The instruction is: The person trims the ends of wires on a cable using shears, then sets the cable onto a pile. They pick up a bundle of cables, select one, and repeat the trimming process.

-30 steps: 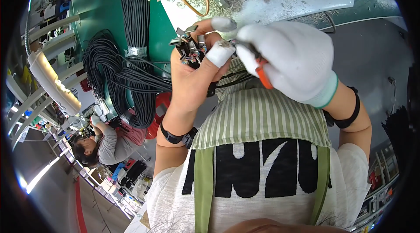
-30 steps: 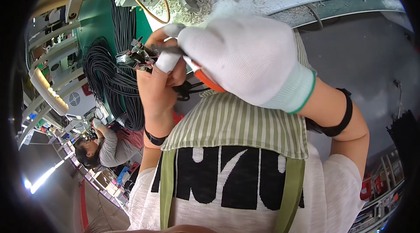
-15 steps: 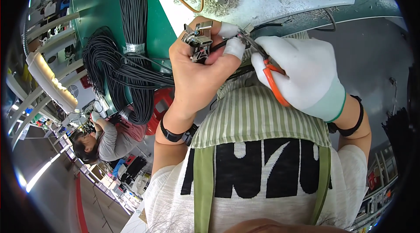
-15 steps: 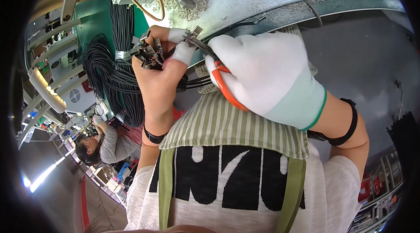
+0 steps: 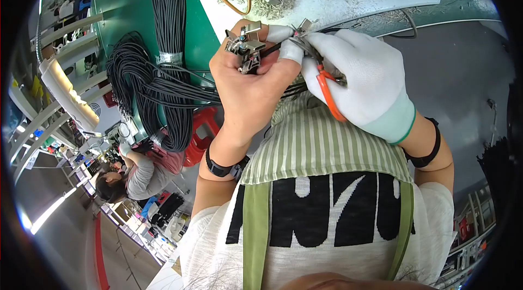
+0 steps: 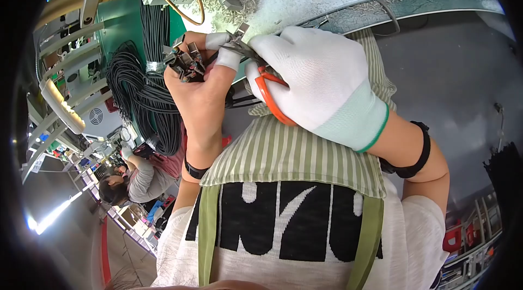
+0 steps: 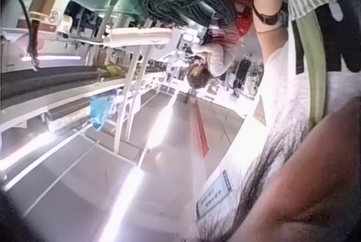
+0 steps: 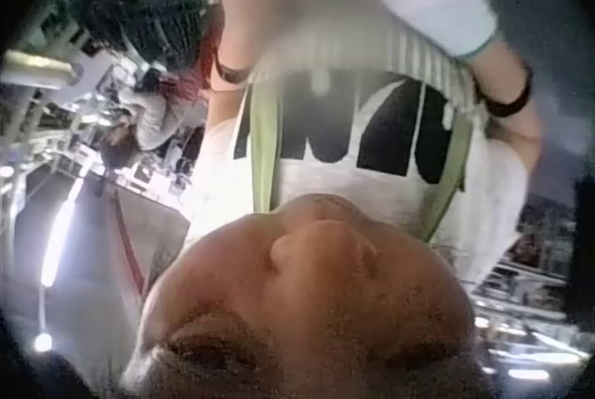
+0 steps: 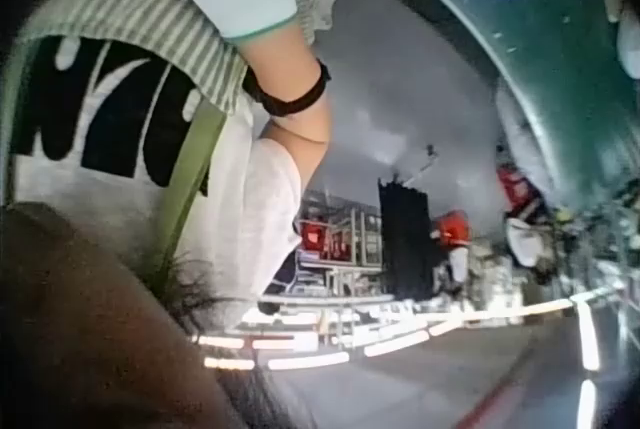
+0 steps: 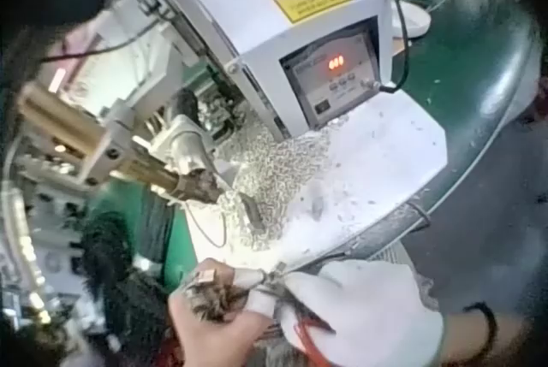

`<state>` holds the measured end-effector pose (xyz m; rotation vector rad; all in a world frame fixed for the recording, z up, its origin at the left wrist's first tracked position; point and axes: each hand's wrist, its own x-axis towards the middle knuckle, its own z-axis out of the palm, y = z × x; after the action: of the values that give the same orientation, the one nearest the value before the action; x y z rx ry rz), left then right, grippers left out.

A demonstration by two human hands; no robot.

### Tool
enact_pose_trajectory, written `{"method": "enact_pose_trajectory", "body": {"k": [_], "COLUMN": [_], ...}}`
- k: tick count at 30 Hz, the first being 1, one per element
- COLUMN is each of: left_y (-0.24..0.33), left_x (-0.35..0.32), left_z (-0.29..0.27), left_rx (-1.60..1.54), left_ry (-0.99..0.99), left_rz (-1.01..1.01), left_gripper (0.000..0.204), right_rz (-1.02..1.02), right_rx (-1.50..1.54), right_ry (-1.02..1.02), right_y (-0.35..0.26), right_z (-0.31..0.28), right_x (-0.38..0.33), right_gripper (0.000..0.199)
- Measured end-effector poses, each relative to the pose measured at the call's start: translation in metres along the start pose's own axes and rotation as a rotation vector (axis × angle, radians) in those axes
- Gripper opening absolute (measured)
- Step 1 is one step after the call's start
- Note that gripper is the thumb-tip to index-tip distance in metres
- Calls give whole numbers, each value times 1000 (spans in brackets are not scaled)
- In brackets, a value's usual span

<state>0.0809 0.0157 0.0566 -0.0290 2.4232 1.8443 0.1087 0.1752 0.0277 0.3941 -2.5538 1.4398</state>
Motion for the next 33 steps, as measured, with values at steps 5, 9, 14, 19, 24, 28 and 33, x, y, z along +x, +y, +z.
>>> {"method": "enact_pose_trajectory", "body": {"k": [5, 9, 14, 19, 24, 28, 33], "left_y": [7, -16, -42, -41, -31, -34, -30], "left_x": [7, 8, 41, 79, 92, 93, 92], "left_z": [-1, -11, -42, -34, -34, -37, -38], "left_rx": [-44, -108, -330, -465, -298, -174, -81], "left_ry": [-74, -169, -84, -284, -343, -318, -283], "left_rz": [-184, -224, -350, -334, -296, -261, -186], "left_gripper": [14, 10, 3, 7, 8, 8, 5], "right_rz": [113, 237, 411, 382, -87, 536, 538], "right_rx": [111, 269, 425, 647, 372, 597, 759], "right_ry": [-111, -243, -238, -344, -363, -463, -473], "right_y": [4, 11, 20, 37, 52, 37, 41], "right_z": [3, -2, -24, -20, -8, -15, -8], "right_x": [3, 3, 30, 85, 106, 106, 106], "right_gripper": [15, 16, 17, 32, 28, 24, 23]}}
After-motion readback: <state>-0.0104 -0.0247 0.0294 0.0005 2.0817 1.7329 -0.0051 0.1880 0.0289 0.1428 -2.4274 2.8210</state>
